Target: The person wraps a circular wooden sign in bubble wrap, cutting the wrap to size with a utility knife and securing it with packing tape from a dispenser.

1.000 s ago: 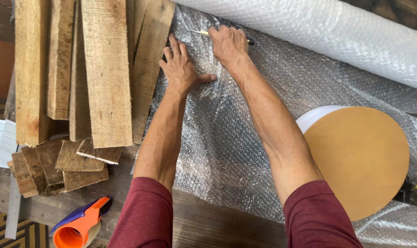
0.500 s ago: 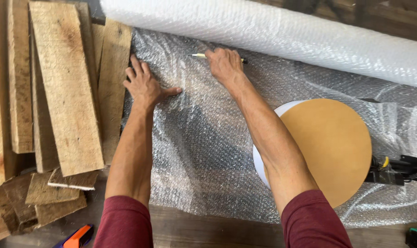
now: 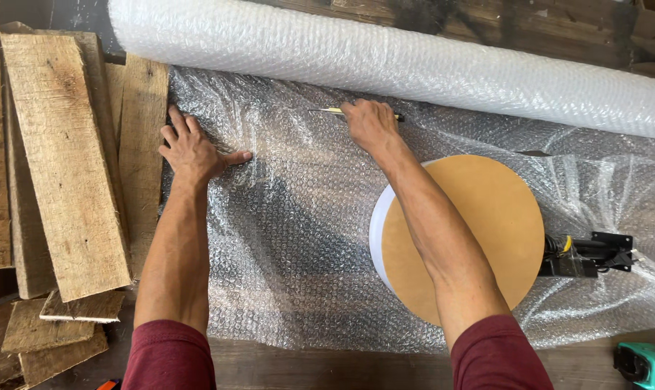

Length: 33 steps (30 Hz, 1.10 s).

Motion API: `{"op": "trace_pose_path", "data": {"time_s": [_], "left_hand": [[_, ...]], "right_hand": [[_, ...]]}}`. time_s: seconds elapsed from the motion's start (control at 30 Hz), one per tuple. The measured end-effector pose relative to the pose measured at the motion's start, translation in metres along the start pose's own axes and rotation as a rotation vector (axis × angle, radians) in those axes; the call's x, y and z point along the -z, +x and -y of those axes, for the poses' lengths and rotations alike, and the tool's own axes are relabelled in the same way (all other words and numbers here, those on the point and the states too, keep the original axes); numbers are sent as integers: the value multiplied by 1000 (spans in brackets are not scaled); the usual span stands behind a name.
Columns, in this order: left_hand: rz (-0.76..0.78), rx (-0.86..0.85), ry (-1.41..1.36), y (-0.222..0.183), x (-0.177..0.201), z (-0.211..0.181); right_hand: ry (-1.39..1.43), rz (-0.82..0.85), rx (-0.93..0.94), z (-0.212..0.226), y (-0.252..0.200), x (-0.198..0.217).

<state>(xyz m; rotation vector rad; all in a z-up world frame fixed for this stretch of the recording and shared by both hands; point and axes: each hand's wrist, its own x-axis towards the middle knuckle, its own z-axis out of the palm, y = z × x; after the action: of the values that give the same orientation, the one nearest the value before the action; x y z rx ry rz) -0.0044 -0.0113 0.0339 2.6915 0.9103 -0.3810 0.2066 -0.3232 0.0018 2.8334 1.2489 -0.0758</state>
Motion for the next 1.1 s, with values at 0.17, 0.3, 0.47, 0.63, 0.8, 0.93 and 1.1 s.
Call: {"op": "trace_pose_path", "data": {"time_s": [0.17, 0.3, 0.47, 0.63, 0.8, 0.93, 1.1], "left_hand": [[13, 4, -16, -4, 6, -3], [4, -1, -54, -2, 3, -3], [24, 4, -16, -1, 3, -1], [23, 15, -36, 1, 2, -1], [16, -15, 42, 3, 3, -19], [-72, -150, 310, -6, 4, -71], [-53, -454, 288, -43, -49, -154]], "right_hand": [[14, 46, -53, -31, -23, 11], [15, 63, -82, -51, -41, 22], [-12, 117, -131, -81, -57, 16], [-42, 143, -163, -84, -67, 49], [-70, 121, -158, -94, -71, 49], [-84, 109, -151, -95, -68, 44], [-72, 104, -143, -97, -66, 42]]}}
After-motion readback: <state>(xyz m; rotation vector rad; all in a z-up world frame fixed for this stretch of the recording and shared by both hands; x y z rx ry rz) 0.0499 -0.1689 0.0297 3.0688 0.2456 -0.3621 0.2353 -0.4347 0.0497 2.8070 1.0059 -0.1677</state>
